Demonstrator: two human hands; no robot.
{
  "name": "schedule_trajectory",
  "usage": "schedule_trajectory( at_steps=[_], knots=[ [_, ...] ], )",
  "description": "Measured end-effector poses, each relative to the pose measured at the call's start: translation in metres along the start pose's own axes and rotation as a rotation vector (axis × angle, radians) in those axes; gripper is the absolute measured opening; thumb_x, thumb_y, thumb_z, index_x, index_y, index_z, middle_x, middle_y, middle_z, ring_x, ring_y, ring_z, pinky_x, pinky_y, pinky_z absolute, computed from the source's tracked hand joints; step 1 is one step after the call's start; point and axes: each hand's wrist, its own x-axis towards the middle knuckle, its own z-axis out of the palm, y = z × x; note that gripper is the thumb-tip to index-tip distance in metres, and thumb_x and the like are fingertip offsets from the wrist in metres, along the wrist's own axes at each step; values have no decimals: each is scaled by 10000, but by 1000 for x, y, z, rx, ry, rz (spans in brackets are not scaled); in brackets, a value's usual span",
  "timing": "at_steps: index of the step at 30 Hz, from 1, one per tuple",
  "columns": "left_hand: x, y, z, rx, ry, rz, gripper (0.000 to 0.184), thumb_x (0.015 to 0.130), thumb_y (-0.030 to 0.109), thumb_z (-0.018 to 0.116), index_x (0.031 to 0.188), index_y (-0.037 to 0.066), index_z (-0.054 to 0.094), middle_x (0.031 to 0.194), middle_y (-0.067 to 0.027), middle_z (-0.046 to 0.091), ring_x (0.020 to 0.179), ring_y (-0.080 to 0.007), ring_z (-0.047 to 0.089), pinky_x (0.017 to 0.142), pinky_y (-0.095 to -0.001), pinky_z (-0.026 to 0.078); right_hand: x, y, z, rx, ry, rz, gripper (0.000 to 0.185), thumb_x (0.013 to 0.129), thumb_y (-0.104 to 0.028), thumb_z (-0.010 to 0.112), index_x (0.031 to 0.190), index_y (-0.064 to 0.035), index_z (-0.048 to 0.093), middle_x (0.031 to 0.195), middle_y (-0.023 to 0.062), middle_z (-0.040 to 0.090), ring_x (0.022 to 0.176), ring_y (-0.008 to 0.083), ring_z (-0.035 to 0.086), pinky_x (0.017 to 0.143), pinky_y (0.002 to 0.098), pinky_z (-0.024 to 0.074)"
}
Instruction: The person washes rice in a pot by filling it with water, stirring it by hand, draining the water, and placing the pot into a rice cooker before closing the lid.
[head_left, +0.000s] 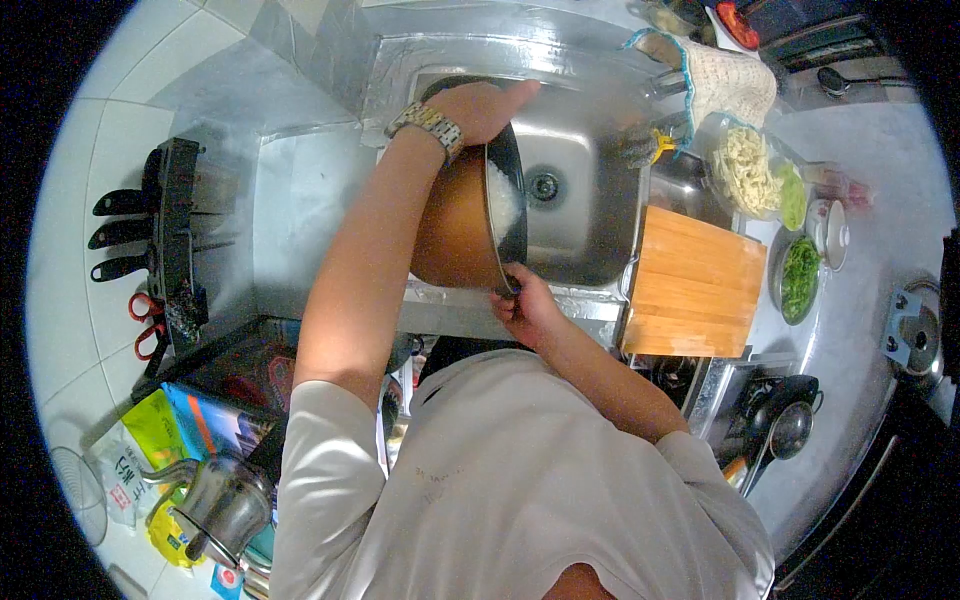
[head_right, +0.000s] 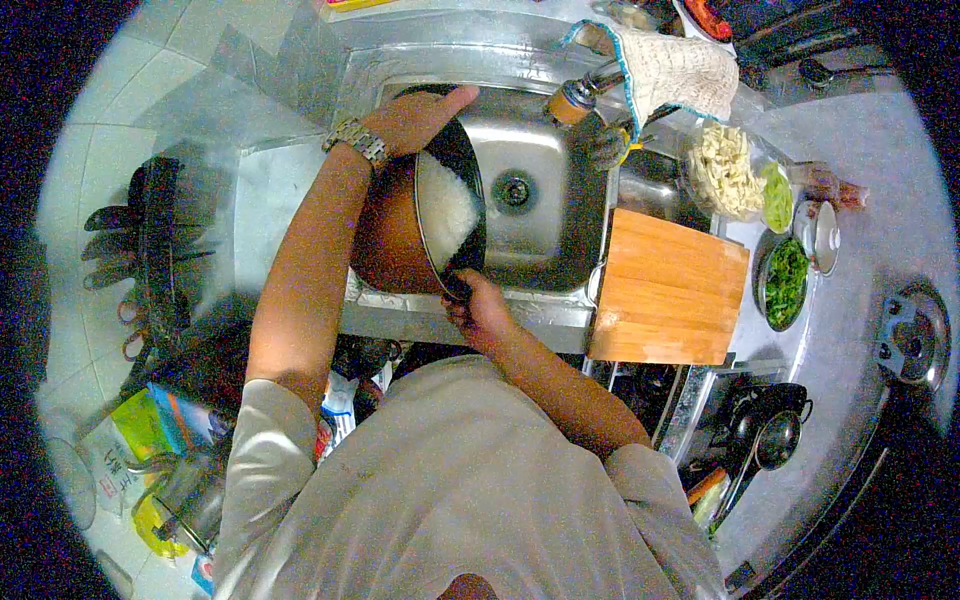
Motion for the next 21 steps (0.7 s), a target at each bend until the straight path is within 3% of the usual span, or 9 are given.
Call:
schedule_trajectory(
  at_steps=[13, 16, 18, 21],
  knots=[
    [4, -4, 6, 0, 51, 37, 886, 904, 639, 102, 1127, -69, 587, 1201, -322, 516, 1178, -417, 484, 1049, -417, 318, 3, 1, -3, 17, 3, 14, 207, 915, -286, 470, 946, -86, 514, 671, 56, 495, 467, 108, 398, 390, 218, 312],
    [2, 2, 0, 17, 3, -12, 874, 902, 642, 111, 1144, -51, 586, 1213, -317, 511, 1182, -418, 481, 1048, -420, 320, 1, 0, -2, 16, 11, 20, 204, 916, -284, 467, 943, -87, 512, 667, 58, 493, 463, 106, 395, 394, 222, 309],
    [1, 4, -2, 13, -68, -70, 844, 892, 677, 162, 1261, 6, 517, 1308, -247, 475, 1256, -383, 417, 1080, -383, 275, -1, -1, -1, 26, 14, 17, 201, 917, -282, 465, 940, -87, 510, 664, 60, 492, 461, 104, 391, 398, 223, 308],
    [1, 4, 0, -5, -35, -53, 857, 883, 688, 165, 1261, 4, 517, 1306, -255, 473, 1257, -381, 417, 1081, -381, 273, -4, -2, 1, 30, 28, 13, 197, 918, -278, 460, 936, -88, 506, 657, 60, 488, 454, 102, 381, 405, 226, 305]
  ],
)
